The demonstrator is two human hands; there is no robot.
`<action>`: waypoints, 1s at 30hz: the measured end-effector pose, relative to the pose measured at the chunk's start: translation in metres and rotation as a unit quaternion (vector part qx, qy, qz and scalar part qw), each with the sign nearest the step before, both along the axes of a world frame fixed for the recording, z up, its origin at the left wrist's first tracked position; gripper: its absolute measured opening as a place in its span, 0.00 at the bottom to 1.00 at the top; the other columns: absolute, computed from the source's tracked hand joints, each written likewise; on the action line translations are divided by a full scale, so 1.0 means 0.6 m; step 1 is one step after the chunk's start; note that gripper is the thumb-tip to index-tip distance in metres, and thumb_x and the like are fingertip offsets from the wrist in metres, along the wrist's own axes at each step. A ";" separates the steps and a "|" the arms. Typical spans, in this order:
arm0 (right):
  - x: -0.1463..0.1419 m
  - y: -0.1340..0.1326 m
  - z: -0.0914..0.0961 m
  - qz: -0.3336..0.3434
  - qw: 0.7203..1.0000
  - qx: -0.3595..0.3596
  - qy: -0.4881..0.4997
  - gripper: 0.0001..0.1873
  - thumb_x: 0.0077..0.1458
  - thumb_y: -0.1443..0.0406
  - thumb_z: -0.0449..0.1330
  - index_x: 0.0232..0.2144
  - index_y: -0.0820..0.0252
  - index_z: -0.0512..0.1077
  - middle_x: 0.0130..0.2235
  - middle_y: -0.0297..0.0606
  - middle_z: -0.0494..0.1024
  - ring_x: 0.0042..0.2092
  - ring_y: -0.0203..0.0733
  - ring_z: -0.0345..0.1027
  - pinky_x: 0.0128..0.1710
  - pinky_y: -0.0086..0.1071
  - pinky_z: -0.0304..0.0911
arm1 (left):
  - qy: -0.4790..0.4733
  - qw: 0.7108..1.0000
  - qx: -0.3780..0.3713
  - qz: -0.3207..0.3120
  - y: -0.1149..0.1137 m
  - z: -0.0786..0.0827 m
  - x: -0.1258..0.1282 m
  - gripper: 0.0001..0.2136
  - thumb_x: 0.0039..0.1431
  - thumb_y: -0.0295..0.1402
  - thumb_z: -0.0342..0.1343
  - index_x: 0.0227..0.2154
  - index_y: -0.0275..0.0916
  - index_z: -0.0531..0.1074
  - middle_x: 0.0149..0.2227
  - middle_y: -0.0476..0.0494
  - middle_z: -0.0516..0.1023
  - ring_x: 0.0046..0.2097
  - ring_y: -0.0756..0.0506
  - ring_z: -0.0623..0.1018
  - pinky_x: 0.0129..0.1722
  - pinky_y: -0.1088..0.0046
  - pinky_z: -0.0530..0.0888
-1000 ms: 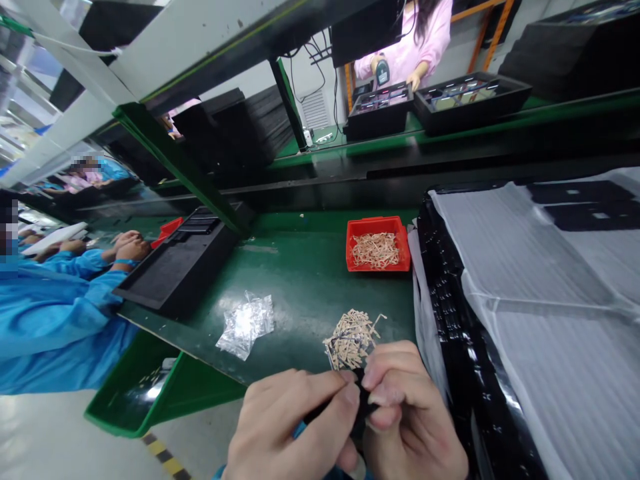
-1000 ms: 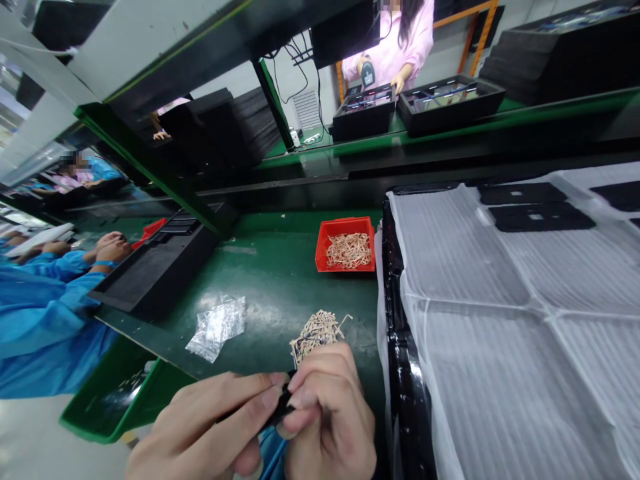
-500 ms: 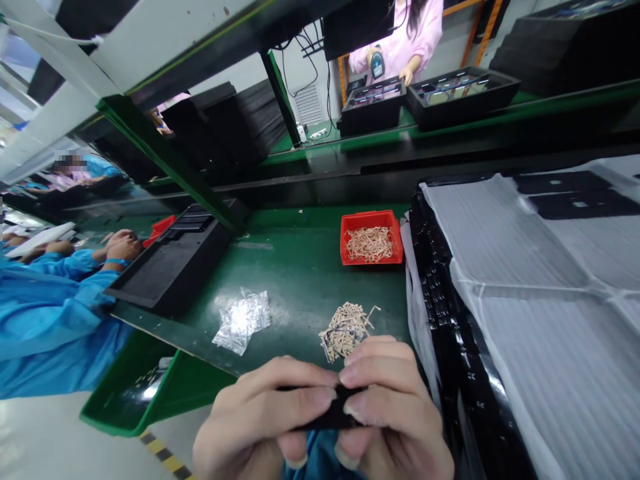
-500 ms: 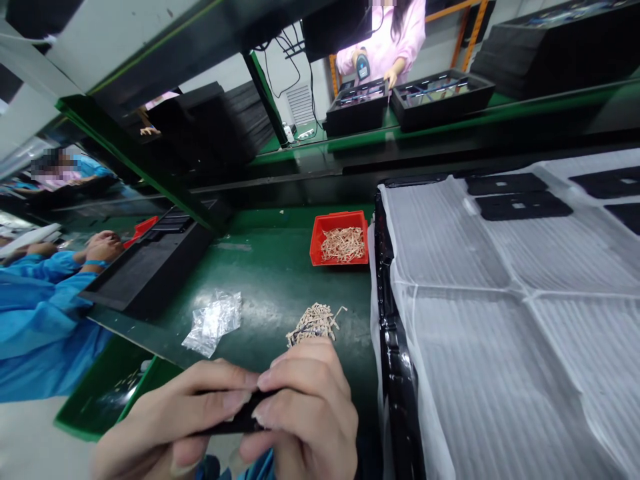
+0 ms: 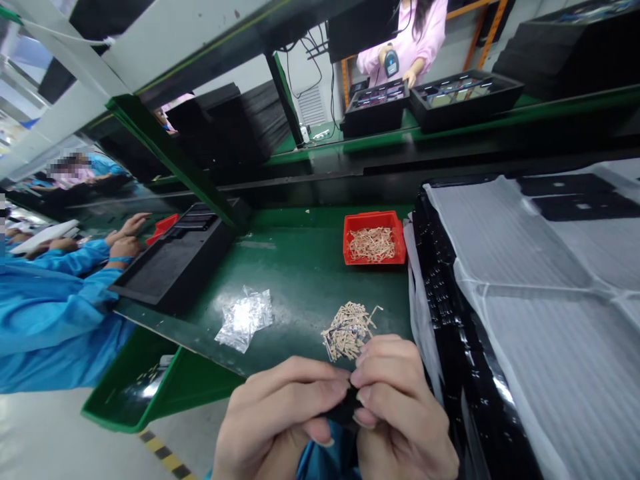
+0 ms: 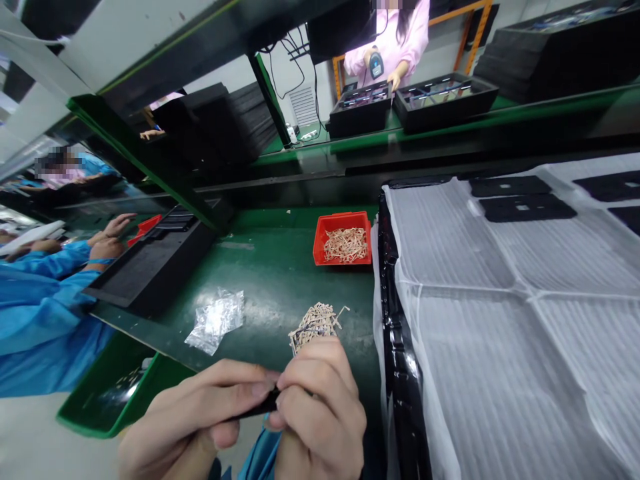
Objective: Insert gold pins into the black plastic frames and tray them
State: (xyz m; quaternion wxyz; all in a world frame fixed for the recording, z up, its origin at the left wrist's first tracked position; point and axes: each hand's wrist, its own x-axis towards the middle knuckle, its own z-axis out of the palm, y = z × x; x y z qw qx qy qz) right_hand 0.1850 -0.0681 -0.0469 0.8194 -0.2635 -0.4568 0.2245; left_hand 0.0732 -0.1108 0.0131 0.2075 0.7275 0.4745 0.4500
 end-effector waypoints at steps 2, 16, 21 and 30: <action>-0.001 -0.001 0.000 -0.007 1.000 -0.007 -0.003 0.16 0.58 0.83 0.55 0.25 0.64 0.71 0.29 0.34 0.73 0.33 0.38 0.68 0.33 0.39 0.69 | 0.014 1.000 0.013 -0.002 0.002 -0.003 0.002 0.06 0.71 0.31 0.62 0.43 0.36 0.83 0.42 0.43 0.87 0.39 0.49 0.88 0.39 0.82 0.84; 0.013 0.025 -0.010 0.024 0.998 0.051 -0.025 0.11 0.70 0.67 0.62 0.32 0.64 0.74 0.33 0.36 0.80 0.33 0.37 0.75 0.33 0.38 0.76 | 0.058 0.995 0.079 0.004 -0.010 -0.008 -0.007 0.10 0.73 0.27 0.59 0.52 0.34 0.80 0.52 0.38 0.83 0.48 0.44 0.85 0.43 0.72 0.86; 0.007 0.023 -0.012 0.005 0.998 0.041 -0.037 0.11 0.69 0.72 0.60 0.31 0.65 0.74 0.32 0.38 0.79 0.34 0.38 0.75 0.35 0.39 0.76 | 0.048 0.996 0.065 0.034 -0.011 -0.013 -0.004 0.08 0.72 0.26 0.60 0.50 0.36 0.81 0.47 0.41 0.85 0.45 0.46 0.85 0.40 0.77 0.85; 0.009 0.016 -0.005 0.029 0.999 0.003 -0.034 0.11 0.66 0.76 0.59 0.30 0.62 0.72 0.29 0.35 0.79 0.31 0.37 0.72 0.32 0.36 0.75 | 0.074 0.994 0.062 0.051 -0.013 -0.017 -0.004 0.09 0.69 0.19 0.60 0.47 0.36 0.81 0.45 0.44 0.84 0.41 0.49 0.88 0.40 0.83 0.84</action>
